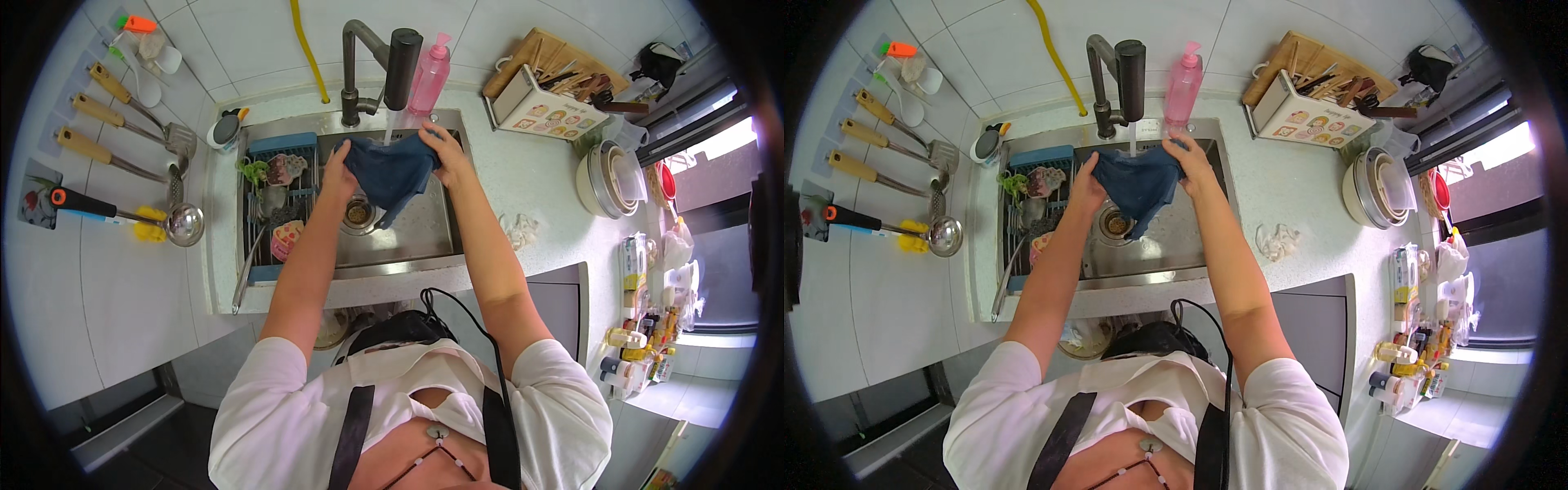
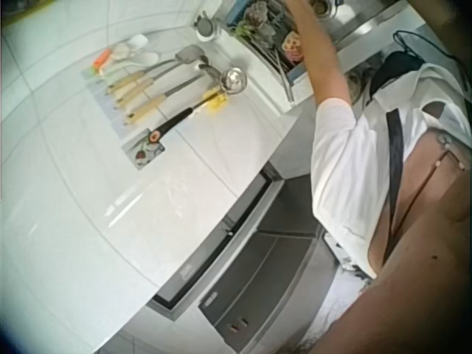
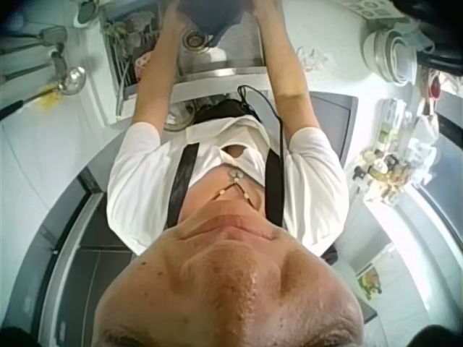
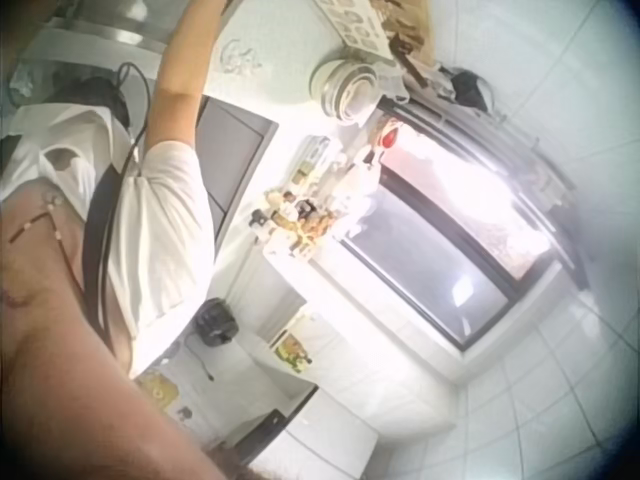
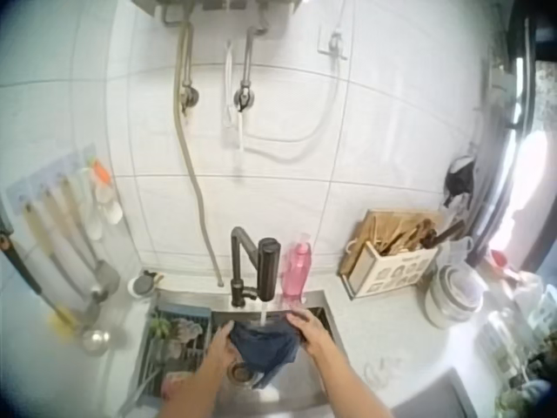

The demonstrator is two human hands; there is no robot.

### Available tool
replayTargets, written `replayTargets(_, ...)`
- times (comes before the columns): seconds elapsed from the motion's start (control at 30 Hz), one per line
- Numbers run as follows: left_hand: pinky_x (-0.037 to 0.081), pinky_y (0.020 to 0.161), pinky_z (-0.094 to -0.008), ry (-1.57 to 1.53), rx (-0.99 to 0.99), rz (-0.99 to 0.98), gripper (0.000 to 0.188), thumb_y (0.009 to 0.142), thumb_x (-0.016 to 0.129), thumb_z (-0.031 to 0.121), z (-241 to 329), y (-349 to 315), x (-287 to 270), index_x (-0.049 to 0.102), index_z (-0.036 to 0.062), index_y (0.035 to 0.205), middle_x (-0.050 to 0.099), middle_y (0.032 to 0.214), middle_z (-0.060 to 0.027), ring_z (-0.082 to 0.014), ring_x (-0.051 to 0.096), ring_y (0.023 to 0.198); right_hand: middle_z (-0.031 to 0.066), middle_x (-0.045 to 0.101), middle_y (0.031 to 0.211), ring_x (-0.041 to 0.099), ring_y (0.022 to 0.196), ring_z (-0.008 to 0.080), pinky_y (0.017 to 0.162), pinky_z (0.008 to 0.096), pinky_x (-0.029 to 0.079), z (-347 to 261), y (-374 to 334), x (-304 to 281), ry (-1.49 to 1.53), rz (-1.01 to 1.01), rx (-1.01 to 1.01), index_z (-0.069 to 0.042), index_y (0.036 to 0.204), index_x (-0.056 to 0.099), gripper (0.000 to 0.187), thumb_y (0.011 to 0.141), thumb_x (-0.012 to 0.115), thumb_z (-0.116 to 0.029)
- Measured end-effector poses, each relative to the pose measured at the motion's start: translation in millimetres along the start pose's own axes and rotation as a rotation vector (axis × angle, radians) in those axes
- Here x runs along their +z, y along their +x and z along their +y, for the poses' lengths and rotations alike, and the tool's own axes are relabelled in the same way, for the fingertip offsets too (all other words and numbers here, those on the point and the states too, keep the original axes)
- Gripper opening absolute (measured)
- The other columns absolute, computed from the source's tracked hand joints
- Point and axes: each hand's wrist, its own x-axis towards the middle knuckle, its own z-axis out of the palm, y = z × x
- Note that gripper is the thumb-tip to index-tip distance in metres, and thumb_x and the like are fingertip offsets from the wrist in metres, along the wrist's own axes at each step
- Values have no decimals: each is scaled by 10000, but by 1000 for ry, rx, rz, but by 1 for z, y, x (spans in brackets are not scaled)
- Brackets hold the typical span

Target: The person cleans a plastic container by hand using a cloth, then washes the cloth and the container lid in the sink under running water.

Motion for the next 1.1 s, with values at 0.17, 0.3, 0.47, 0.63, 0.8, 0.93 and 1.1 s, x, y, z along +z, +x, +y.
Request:
replayTargets(0.17, 466, 755, -397, -58, -113, 7, 203, 807, 604, 272, -2, 6, 17, 524, 123, 919, 593, 842, -36, -212, 575, 802, 31, 524, 1047, 520, 894, 135, 655, 272, 440, 31, -2, -24, -412, -9, -4, -167, 1219, 439, 610, 677, 718, -168)
replayTargets(0.3, 475, 734, -384, 26, -105, -27, 179, 821, 584, 284, -1, -10, 50, 527, 128, 889, 592, 829, -24, -203, 580, 797, 25, 496, 1075, 495, 830, 116, 635, 250, 427, 54, 4, -25, -587, -96, 110, -192, 1253, 408, 666, 661, 707, -139)
replayTargets(0.47, 485, 714, -348, 60, -140, -135, 164, 836, 562, 246, 2, -5, 48, 520, 102, 904, 591, 817, -36, -180, 584, 786, 130, 409, 1260, 335, 1198, 219, 980, 292, 265, 62, 6, 0, -755, -290, -281, -97, 1283, 360, 733, 623, 673, -47)
replayTargets(0.63, 474, 760, -345, 84, -132, -217, 149, 821, 549, 121, 9, 0, 38, 509, 59, 951, 580, 893, -64, -190, 575, 825, 133, 436, 1229, 406, 1134, 220, 948, 292, 314, 38, -11, 30, -709, -324, -95, -34, 1240, 377, 702, 619, 703, -67)
replayTargets(0.8, 461, 793, -355, 212, -140, -366, 292, 800, 537, 57, 18, -13, 49, 478, 17, 1083, 549, 992, -90, -192, 553, 888, 116, 500, 1138, 454, 1071, 208, 917, 314, 349, 44, -13, 27, -730, -335, -194, -32, 1231, 378, 687, 640, 719, -110)
replayTargets(0.93, 442, 835, -343, 231, -141, -459, 375, 803, 535, 43, 21, -13, 44, 441, 11, 1164, 556, 1025, -75, -190, 557, 909, 138, 541, 1078, 481, 1055, 182, 904, 305, 359, 55, -20, 34, -476, -311, -172, -42, 1166, 451, 580, 664, 716, -162)
replayTargets(1.1, 429, 757, -253, 726, 147, -223, 295, 815, 541, 60, 23, -5, 43, 514, 19, 1106, 570, 947, -39, -114, 540, 844, 97, 590, 968, 548, 912, 159, 803, 308, 423, 71, 7, -1, -879, -119, -162, -33, 1036, 541, 375, 698, 672, -128)
